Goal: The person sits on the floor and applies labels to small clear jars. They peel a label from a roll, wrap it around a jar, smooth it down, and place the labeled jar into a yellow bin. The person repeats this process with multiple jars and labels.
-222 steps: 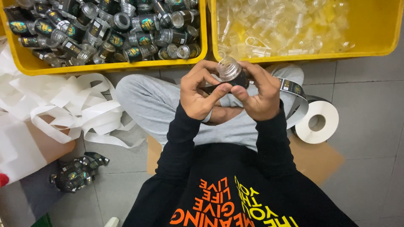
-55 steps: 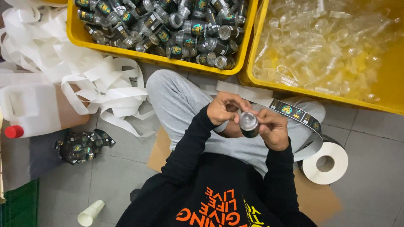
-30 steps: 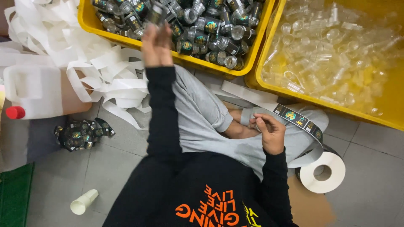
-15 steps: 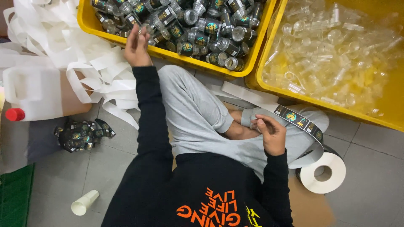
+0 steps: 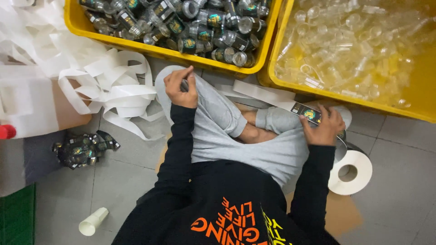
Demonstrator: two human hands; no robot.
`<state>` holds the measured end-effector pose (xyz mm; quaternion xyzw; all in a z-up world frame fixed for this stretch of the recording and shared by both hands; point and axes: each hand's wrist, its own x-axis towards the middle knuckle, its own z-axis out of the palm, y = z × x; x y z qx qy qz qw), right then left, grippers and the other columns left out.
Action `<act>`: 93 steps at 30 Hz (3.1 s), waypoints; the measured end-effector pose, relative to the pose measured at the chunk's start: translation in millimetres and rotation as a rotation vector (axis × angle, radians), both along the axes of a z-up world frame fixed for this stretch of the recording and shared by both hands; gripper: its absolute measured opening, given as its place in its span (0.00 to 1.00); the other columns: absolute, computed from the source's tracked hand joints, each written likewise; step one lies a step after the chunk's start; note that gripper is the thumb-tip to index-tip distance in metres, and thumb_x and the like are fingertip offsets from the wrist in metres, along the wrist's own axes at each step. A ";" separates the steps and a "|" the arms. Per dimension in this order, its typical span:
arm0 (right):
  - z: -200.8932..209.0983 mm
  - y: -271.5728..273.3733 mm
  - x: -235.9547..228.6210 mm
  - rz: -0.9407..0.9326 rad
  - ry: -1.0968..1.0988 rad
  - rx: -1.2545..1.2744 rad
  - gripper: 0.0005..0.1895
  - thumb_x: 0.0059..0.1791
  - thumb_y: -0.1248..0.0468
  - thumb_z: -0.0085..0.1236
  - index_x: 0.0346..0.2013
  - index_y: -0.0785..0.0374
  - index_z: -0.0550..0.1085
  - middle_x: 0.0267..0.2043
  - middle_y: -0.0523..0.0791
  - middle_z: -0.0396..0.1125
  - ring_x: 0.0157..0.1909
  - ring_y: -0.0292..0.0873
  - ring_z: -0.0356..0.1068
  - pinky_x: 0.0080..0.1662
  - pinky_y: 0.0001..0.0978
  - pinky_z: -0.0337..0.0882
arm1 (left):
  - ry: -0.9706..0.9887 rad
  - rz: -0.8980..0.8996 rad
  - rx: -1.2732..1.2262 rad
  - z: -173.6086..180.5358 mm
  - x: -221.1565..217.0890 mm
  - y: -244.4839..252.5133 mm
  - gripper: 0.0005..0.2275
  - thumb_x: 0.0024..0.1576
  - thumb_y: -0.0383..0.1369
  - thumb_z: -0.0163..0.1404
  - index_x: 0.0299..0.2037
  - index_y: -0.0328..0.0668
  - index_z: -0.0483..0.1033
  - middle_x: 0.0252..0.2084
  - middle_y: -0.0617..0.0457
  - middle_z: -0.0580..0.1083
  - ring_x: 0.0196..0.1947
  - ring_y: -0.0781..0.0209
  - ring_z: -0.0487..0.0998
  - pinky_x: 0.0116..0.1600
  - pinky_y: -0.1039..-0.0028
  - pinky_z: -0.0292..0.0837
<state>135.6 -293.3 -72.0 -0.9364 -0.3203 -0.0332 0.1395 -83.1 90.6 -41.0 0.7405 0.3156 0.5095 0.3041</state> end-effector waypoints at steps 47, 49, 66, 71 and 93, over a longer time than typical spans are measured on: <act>139.8 -38.6 -42.0 0.106 0.790 0.374 0.16 0.45 0.63 0.68 0.45 0.66 0.80 0.39 0.46 0.74 0.40 0.41 0.69 0.50 0.33 0.67 | -0.041 -0.559 0.050 90.3 47.9 -55.3 0.20 0.50 0.15 0.55 0.52 0.44 0.80 0.53 0.54 0.81 0.54 0.63 0.81 0.70 0.64 0.61; 144.8 -52.6 -40.7 0.077 0.806 0.366 0.12 0.47 0.65 0.65 0.44 0.67 0.79 0.40 0.46 0.75 0.40 0.41 0.70 0.49 0.32 0.69 | -0.084 -0.538 0.040 84.8 46.4 -50.7 0.18 0.51 0.17 0.55 0.51 0.44 0.81 0.53 0.54 0.81 0.54 0.63 0.80 0.70 0.64 0.61; 140.8 -102.5 -45.2 -0.006 0.672 0.856 0.04 0.52 0.71 0.56 0.41 0.63 0.72 0.43 0.41 0.66 0.42 0.34 0.63 0.52 0.22 0.66 | 0.112 -0.380 0.160 97.9 45.0 -105.6 0.18 0.47 0.24 0.59 0.50 0.48 0.84 0.42 0.52 0.67 0.40 0.56 0.64 0.55 0.64 0.55; 149.9 -78.9 -53.3 -0.033 0.633 0.819 0.08 0.51 0.74 0.58 0.45 0.68 0.74 0.43 0.43 0.68 0.43 0.36 0.65 0.51 0.24 0.66 | 0.097 -0.448 0.168 94.9 42.6 -118.7 0.22 0.46 0.24 0.56 0.53 0.43 0.81 0.40 0.51 0.69 0.38 0.55 0.65 0.57 0.63 0.54; 210.1 81.1 -54.5 0.362 0.428 0.576 0.09 0.56 0.59 0.59 0.42 0.62 0.81 0.29 0.46 0.72 0.31 0.43 0.69 0.43 0.40 0.72 | -0.237 -0.381 0.179 118.4 67.3 -109.8 0.12 0.49 0.19 0.56 0.40 0.45 0.83 0.27 0.59 0.73 0.25 0.59 0.73 0.52 0.65 0.59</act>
